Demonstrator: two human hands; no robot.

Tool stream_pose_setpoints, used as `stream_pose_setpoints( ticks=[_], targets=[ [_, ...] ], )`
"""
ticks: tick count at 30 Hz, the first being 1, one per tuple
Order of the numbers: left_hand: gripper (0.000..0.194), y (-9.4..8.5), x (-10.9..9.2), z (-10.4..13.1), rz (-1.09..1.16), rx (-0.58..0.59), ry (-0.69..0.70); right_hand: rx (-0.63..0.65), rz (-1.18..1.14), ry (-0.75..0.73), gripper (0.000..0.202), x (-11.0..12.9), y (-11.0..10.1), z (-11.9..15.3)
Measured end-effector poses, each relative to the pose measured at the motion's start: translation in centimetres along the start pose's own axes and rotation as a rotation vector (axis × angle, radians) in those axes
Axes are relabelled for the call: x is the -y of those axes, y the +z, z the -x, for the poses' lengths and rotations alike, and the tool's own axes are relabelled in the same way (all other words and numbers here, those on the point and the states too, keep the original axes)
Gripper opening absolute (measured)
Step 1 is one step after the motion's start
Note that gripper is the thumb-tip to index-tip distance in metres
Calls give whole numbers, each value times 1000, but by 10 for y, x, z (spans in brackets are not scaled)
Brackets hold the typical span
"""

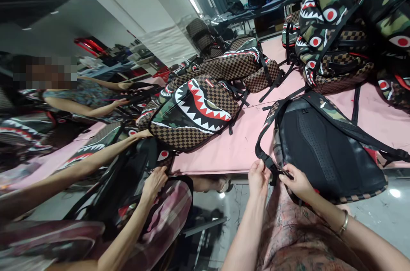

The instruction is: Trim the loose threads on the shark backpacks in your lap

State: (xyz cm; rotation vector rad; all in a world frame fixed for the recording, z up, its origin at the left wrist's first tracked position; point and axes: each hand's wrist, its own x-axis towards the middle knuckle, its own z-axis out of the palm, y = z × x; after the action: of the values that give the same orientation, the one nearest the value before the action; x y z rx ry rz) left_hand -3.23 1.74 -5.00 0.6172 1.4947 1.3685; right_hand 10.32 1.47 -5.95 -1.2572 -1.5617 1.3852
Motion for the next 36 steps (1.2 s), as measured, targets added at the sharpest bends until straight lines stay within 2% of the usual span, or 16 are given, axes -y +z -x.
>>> stream_pose_setpoints(
  ticks=[3, 6, 9, 11, 13, 14, 17, 20, 23, 25, 28, 31, 33, 36],
  targets=[
    [34, 19, 1, 4, 154, 61, -58, -102, -231, 57, 34, -1, -1, 6],
    [31, 27, 3, 12, 282, 47, -66, -84, -264, 59, 38, 6, -6, 3],
    [25, 22, -2, 18, 148, 38, 29, -69, -193, -14, 29, 10, -4, -2],
    [24, 12, -8, 22, -52, -40, 202, -90, -177, -27, 28, 10, 1, -4],
    [26, 0, -14, 26, -276, -99, 432, -99, -163, -32, 26, 7, 6, -5],
    [26, -6, -16, 28, -387, -83, 550, -100, -155, -38, 25, 5, 9, -4],
    [20, -21, -20, 31, -685, 79, 854, -87, -140, -52, 21, 0, 13, -3],
    [19, -26, -23, 30, -925, 145, 1015, -60, -77, -80, 20, -3, 11, -1],
    [17, -24, -26, 27, -1151, 241, 1028, -33, 38, -124, 20, -3, 8, 3],
    [17, -21, -27, 24, -1222, 267, 1015, -26, 112, -138, 19, -2, 7, 5],
    [18, -18, -27, 22, -1161, 276, 943, -25, 168, -115, 19, -3, 7, 8],
    [21, -19, -27, 22, -1085, 362, 848, -35, 100, -67, 19, -2, 6, 8],
    [24, -22, -26, 24, -1104, 411, 858, -49, 40, -48, 19, 1, 4, 7],
    [31, -25, -25, 28, -1187, 417, 911, -19, 38, -42, 18, 5, 2, 5]
  ],
)
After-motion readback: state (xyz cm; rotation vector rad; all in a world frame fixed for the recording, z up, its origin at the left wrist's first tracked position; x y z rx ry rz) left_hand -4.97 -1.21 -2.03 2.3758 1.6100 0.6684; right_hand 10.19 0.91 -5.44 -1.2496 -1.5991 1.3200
